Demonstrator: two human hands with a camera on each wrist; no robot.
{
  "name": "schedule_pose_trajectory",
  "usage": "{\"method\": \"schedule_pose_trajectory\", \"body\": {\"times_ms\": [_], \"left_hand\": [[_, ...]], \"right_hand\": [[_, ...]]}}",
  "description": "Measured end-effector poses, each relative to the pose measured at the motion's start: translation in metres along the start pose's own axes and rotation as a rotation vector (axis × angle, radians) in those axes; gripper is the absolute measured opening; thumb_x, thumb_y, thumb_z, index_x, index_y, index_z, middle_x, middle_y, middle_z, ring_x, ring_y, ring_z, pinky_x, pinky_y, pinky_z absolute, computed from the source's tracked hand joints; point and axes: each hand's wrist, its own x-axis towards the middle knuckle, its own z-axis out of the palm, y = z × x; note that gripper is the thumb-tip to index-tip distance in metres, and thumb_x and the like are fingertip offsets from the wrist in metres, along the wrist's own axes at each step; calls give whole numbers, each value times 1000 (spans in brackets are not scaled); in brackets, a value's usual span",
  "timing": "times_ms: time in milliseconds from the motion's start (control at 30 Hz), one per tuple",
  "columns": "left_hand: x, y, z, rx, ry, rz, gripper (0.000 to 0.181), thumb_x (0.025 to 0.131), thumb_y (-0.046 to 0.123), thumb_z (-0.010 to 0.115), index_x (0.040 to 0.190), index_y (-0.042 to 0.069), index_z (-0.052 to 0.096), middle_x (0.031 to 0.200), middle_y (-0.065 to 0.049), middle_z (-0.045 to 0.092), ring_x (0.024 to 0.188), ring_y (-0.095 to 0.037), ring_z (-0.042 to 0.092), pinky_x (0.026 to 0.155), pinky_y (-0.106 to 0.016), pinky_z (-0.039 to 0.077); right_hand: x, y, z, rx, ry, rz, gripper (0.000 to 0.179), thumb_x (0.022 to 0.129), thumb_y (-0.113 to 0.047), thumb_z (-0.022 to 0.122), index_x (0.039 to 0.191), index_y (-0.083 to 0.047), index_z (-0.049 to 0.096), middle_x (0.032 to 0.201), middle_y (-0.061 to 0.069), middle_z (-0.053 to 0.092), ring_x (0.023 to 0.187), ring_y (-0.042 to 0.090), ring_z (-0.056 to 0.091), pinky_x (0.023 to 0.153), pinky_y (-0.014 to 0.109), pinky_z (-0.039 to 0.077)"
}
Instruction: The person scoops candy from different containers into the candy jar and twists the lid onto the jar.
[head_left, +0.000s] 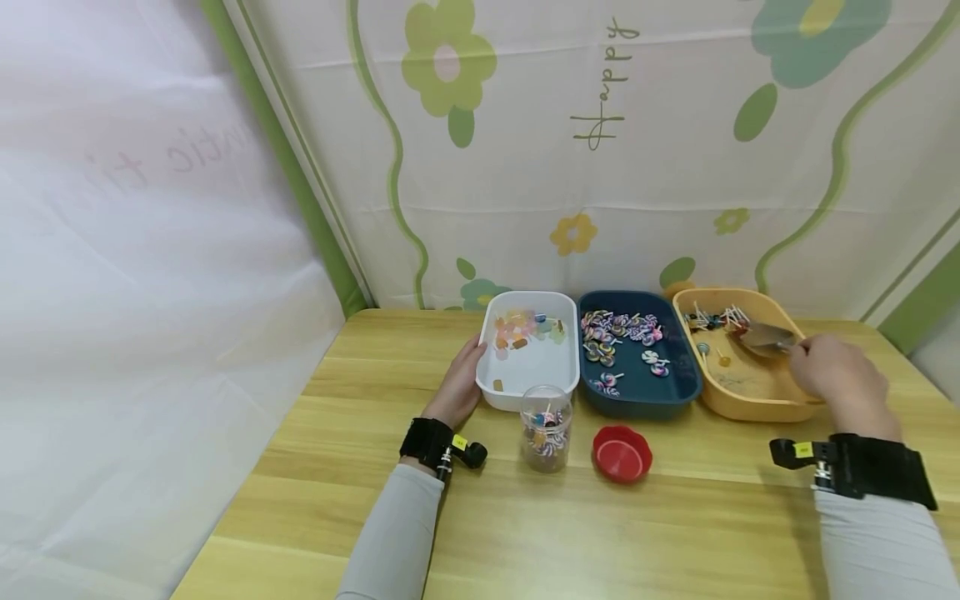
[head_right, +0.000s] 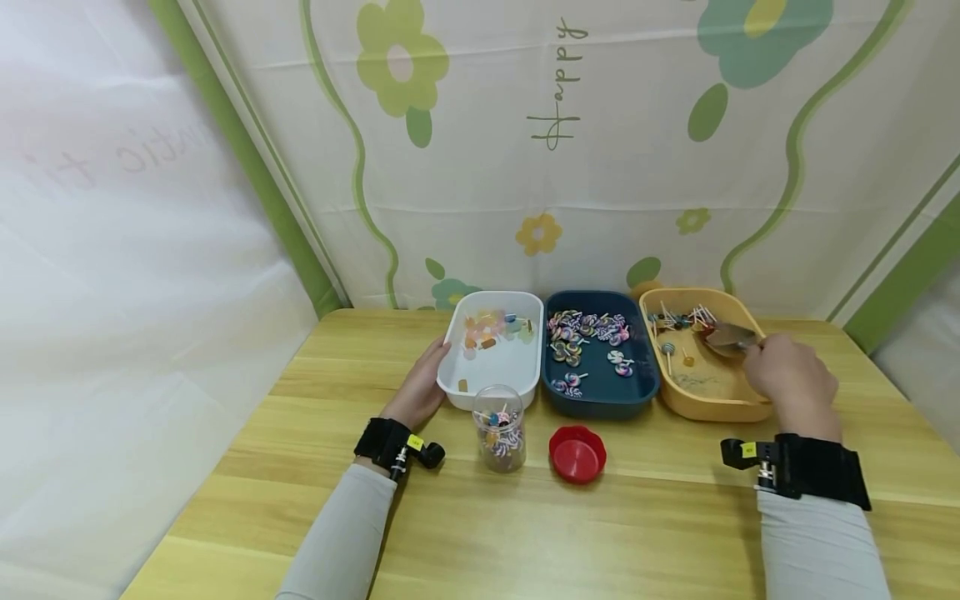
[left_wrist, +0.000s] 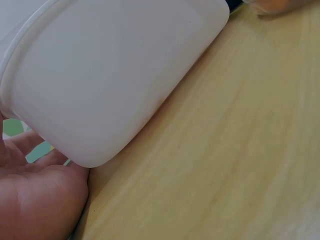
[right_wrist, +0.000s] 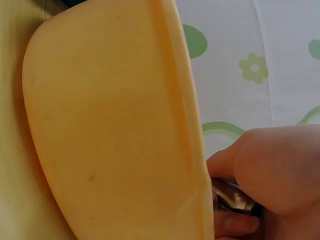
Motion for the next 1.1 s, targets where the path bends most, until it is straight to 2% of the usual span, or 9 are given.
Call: {"method": "schedule_pose_trajectory", "body": {"times_ms": [167,367,433,567,700,900,1100], "left_hand": [[0,0,0,0,4,-3,49,103,30,37,148,16,23,152,-6,22,134,-20,23,111,-39,22],[0,0,1,-5,8,9,48,103,29,36,148,15,24,151,-6,23,133,-20,24,111,-38,23],[0,0,1,-6,8,5,48,103,29,37,148,16,24,151,-6,23,133,-20,24,111,-38,23],[0,0,0,-9,-7,-1,48,103,30,36,148,17,23,152,-5,21,134,-20,22,111,-38,22],[-2,3,0,-9,-42,1,50,104,28,33,149,14,18,153,-8,16,135,-22,18,112,-40,18],[-2,-1,-1,-7,-4,5,48,103,30,35,148,17,24,151,-5,23,134,-20,23,111,-39,22],[-2,-1,0,-14,-10,8,47,104,29,35,148,17,24,151,-4,24,134,-20,24,111,-38,23]], "right_hand": [[8,-1,5,-20,-15,-86,49,100,-37,21,107,4,48,75,18,49,61,28,47,45,36,36],[16,-4,14,-35,-51,-168,55,101,-37,22,124,10,39,101,33,51,74,35,51,50,38,41],[18,-4,17,-42,-58,-183,52,101,-34,23,122,9,41,99,30,53,74,34,51,51,39,41],[21,-4,22,-44,-85,-212,43,101,-30,24,110,6,46,84,17,53,69,28,51,53,41,41],[21,-7,24,-50,-86,-229,40,101,-29,23,102,3,46,80,13,51,69,27,49,56,43,39],[20,-8,24,-21,-101,-262,44,102,-28,21,107,8,46,77,12,50,67,24,49,55,39,40],[23,-5,31,103,-94,-313,49,103,-25,20,116,18,41,75,12,49,58,21,46,48,34,40]]}}
